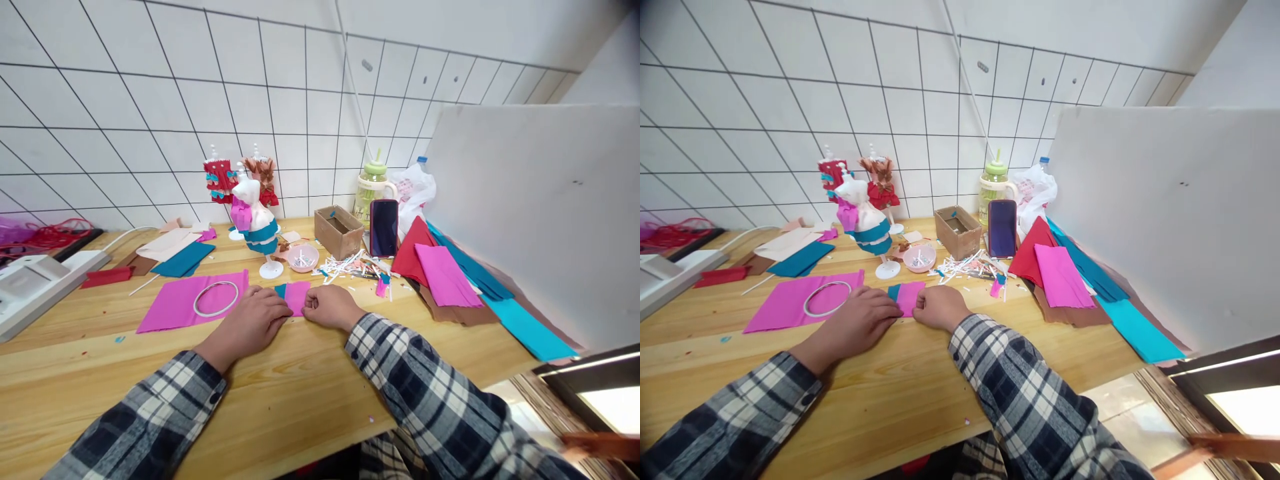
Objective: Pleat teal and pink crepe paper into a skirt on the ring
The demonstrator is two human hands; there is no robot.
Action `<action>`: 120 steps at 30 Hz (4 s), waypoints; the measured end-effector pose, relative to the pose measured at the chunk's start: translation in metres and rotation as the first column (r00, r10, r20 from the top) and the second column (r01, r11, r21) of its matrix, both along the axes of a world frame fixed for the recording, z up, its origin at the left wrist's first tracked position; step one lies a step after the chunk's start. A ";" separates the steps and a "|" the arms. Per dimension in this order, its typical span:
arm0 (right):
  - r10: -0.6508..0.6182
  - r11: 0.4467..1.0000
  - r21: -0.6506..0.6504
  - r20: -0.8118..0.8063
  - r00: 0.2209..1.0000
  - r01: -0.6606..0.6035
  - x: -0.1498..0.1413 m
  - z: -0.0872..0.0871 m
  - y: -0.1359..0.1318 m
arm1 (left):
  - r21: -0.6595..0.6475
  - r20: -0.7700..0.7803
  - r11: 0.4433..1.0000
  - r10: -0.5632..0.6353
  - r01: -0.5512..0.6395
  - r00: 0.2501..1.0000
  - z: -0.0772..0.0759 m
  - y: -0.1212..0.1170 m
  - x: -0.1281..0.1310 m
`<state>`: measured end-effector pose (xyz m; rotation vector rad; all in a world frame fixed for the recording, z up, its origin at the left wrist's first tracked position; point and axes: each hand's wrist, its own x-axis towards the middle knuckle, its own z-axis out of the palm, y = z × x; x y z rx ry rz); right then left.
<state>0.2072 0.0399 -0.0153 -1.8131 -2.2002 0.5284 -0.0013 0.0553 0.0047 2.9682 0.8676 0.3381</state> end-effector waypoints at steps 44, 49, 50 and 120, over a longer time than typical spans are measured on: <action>0.204 0.936 0.296 -0.020 0.979 -0.189 0.007 0.008 -0.011 | -0.043 0.200 0.985 0.174 -0.168 0.964 -0.008 0.006 0.000; 0.216 0.946 0.282 -0.185 0.959 -0.158 0.008 0.009 -0.011 | -0.085 0.232 0.975 0.222 -0.208 0.947 -0.009 0.006 -0.001; 0.202 0.956 0.258 -0.246 0.948 -0.137 0.008 0.009 -0.011 | -0.089 0.241 0.973 0.230 -0.215 0.943 -0.009 0.006 -0.002; 0.303 0.930 0.153 0.193 0.933 -0.333 0.013 0.016 -0.015 | -0.024 0.040 0.999 0.030 -0.029 0.999 0.000 -0.004 0.009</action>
